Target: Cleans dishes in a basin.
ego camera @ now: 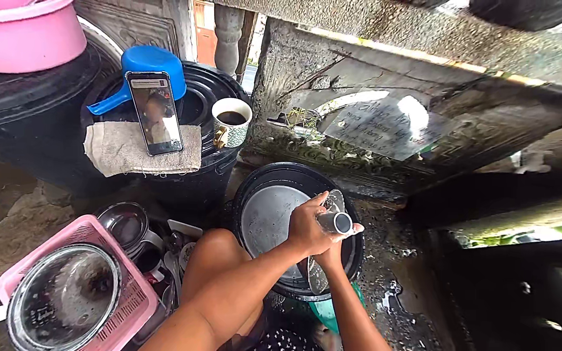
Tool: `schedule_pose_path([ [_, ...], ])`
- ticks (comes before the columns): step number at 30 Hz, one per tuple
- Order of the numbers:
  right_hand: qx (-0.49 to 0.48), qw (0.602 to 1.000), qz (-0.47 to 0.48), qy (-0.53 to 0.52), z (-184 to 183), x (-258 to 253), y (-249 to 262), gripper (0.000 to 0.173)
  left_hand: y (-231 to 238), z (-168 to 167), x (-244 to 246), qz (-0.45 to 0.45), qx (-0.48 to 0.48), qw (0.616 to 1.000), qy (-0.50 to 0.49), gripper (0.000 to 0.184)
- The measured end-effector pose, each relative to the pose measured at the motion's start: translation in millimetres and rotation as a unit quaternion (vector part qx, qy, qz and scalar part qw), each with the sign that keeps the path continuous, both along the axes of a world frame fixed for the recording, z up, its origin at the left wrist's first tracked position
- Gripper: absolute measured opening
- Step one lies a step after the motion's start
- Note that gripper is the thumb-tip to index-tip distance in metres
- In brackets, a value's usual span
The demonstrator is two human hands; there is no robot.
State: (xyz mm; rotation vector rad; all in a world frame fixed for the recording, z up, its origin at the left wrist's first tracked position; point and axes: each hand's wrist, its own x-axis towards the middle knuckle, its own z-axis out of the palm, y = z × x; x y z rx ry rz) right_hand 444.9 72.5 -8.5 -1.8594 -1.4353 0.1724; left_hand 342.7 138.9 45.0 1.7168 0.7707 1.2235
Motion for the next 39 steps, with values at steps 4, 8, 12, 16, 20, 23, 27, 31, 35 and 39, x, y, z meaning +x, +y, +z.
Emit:
schedule_pose_path([
  [4,-0.036,0.999,0.019,0.03,23.6,-14.3,1.2,0.055,2.7,-4.0,2.8,0.021,-0.001,1.0,0.021,0.047],
  [8,0.042,0.99,-0.058,0.123,15.5,6.3,16.2,0.04,-1.8,-1.6,1.8,0.008,0.031,0.999,0.022,0.047],
  [12,-0.079,0.992,-0.038,0.095,29.1,-19.5,2.6,0.045,2.4,-1.1,-0.6,0.007,0.036,0.998,0.048,0.053],
  [16,-0.148,0.989,0.016,0.005,23.9,-26.3,4.0,0.043,13.4,-2.8,-0.5,0.022,0.024,0.998,0.05,0.055],
  [20,0.13,0.978,-0.082,0.139,-18.7,20.0,32.5,0.033,11.7,3.0,-4.3,-0.003,0.023,1.0,-0.011,0.046],
  [23,0.126,0.983,-0.057,0.122,21.2,2.1,33.7,0.031,11.6,5.1,-7.4,-0.016,0.011,0.999,-0.045,0.042],
  [27,0.09,0.992,0.086,0.022,-9.4,-26.3,-3.7,0.022,25.4,-3.9,-11.4,0.028,0.003,0.999,-0.022,0.044],
  [31,-0.079,0.978,0.166,-0.1,-53.4,37.4,-22.1,0.014,43.0,1.0,-29.1,0.064,0.039,0.997,-0.006,0.041],
  [35,-0.071,0.987,-0.061,-0.128,-16.1,75.4,28.9,0.033,27.4,4.5,-22.3,-0.01,0.024,1.0,0.009,0.043],
  [39,0.07,0.997,0.042,-0.011,5.4,7.0,40.8,0.042,26.5,-6.9,-6.2,-0.031,0.024,0.999,-0.007,0.055],
])
